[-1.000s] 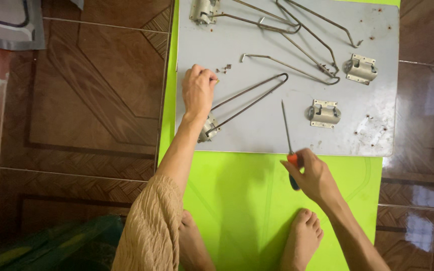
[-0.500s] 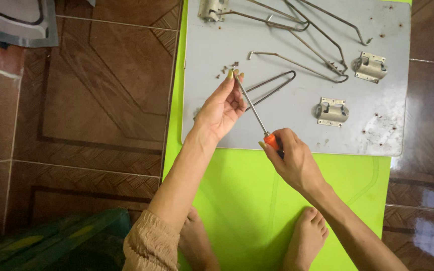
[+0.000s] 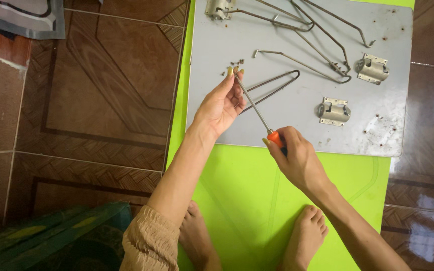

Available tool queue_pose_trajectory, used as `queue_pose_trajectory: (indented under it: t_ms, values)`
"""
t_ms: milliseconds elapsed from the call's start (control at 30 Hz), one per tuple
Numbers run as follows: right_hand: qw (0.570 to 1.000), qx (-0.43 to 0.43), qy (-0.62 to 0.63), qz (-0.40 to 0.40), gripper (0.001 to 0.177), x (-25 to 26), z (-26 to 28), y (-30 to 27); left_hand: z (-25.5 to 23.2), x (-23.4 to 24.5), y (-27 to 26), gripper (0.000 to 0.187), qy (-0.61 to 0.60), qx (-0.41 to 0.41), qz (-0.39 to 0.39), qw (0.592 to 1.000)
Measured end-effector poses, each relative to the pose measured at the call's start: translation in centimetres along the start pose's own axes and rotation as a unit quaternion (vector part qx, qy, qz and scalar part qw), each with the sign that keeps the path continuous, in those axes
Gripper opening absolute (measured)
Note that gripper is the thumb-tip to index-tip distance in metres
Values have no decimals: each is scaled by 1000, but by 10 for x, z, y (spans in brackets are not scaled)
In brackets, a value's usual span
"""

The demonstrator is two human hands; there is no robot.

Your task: The person assembles metal furniture components on a green mat. They use a screwdriver to attach metal rods to metal brackets, handling several parts and screws one at a time.

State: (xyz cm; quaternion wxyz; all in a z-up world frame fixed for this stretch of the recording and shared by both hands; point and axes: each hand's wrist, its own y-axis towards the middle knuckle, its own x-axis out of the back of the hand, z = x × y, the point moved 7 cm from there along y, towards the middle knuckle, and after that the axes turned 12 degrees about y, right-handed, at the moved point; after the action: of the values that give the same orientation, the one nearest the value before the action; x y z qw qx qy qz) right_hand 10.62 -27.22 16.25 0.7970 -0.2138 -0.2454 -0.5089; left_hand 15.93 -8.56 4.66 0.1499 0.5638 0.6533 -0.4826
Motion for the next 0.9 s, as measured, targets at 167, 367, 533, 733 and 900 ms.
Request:
queue_pose_trajectory:
  t_ms: [167, 367, 533, 733, 900]
  values:
    - [1000, -23, 4, -2, 25, 4, 2, -2, -6, 6, -6, 32, 49, -2, 18, 999]
    - [999, -32, 5, -11, 24, 5, 9, -3, -3, 11, -10, 29, 5, 32, 19, 999]
    - [997, 25, -49, -55, 25, 13, 26, -6, -2, 16, -15, 28, 10, 46, 21, 999]
    - [978, 65, -174, -96, 30, 19, 45, -10, -1, 27, -19, 24, 19, 55, -27, 998]
    - [980, 72, -163, -90, 32, 21, 50, -6, 5, 33, -20, 23, 5, 63, -43, 997]
